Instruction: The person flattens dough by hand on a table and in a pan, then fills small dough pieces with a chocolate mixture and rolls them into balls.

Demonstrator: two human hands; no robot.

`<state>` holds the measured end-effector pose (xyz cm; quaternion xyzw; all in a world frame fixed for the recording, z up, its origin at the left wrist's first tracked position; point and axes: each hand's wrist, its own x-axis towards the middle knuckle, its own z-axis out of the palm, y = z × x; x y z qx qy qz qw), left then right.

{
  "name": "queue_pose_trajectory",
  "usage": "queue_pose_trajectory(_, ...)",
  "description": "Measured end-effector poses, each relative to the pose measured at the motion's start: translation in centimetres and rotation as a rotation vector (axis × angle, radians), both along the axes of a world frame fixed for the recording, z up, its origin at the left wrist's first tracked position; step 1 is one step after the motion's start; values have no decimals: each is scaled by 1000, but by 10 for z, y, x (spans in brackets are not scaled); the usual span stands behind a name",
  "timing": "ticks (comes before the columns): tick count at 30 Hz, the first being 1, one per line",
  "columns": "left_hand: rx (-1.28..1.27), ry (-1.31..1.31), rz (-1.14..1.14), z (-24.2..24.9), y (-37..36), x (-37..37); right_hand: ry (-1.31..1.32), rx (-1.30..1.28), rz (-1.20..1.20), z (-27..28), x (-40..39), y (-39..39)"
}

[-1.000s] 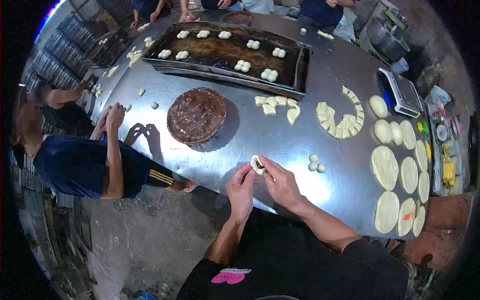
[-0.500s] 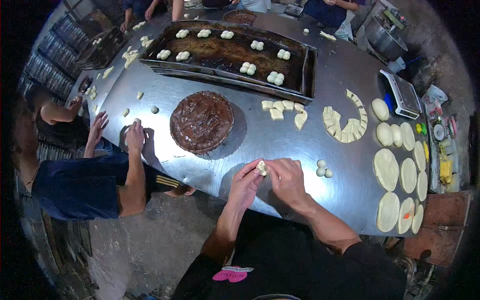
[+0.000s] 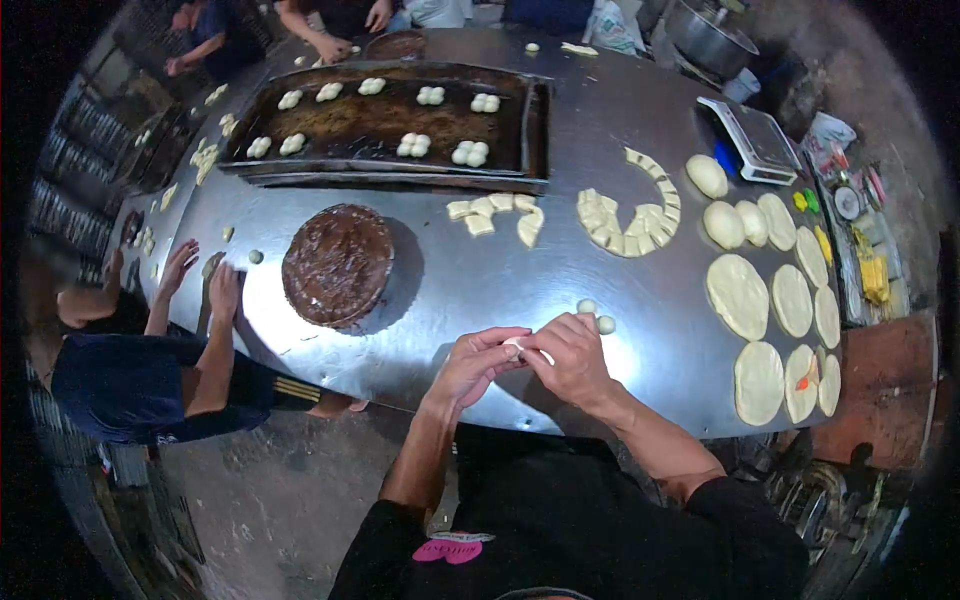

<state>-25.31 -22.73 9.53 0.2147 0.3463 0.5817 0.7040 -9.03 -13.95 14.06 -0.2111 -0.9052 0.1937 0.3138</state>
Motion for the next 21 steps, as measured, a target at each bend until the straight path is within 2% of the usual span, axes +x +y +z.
queue_pose_trajectory(2, -44, 2, 83, -11, 10, 37, 6, 39, -97, -14, 33, -5)
queue_pose_trajectory(6, -177, -18, 42, -42, 26, 131, -5, 35, -288, -57, 117, 3)
queue_pose_trajectory(7, -211, 18, 22, -43, 26, 150, -51, 63, -362, -69, 139, 10)
queue_pose_trajectory(8, -210, 187, 64, -51, 21, 165, -104, 88, -436, -82, 161, 13)
queue_pose_trajectory(10, -231, 243, 10, -57, 5, 166, -194, 223, -479, -114, 198, 18)
queue_pose_trajectory(11, -217, 308, -34, -60, -6, 161, -267, 185, -449, -125, 214, 7)
queue_pose_trajectory(13, -151, 351, 94, -63, -34, 151, -272, 268, -458, -118, 225, -12)
queue_pose_trajectory(14, -308, 394, 162, -58, -38, 146, -286, 282, -472, -112, 230, -20)
queue_pose_trajectory(15, -346, 423, 149, -64, -48, 137, -284, 275, -482, -110, 233, -21)
queue_pose_trajectory(17, -374, 467, 152, -71, -57, 130, -410, -210, -528, -106, 226, -8)
queue_pose_trajectory(18, -373, 528, 184, -68, -57, 128, -208, -166, -566, -89, 207, -1)
queue_pose_trajectory(20, -370, 604, 240, -63, -67, 128, 11, -138, -444, -109, 183, 15)
queue_pose_trajectory(21, -381, 541, 232, -62, -69, 126, -151, -85, -377, -118, 184, 12)
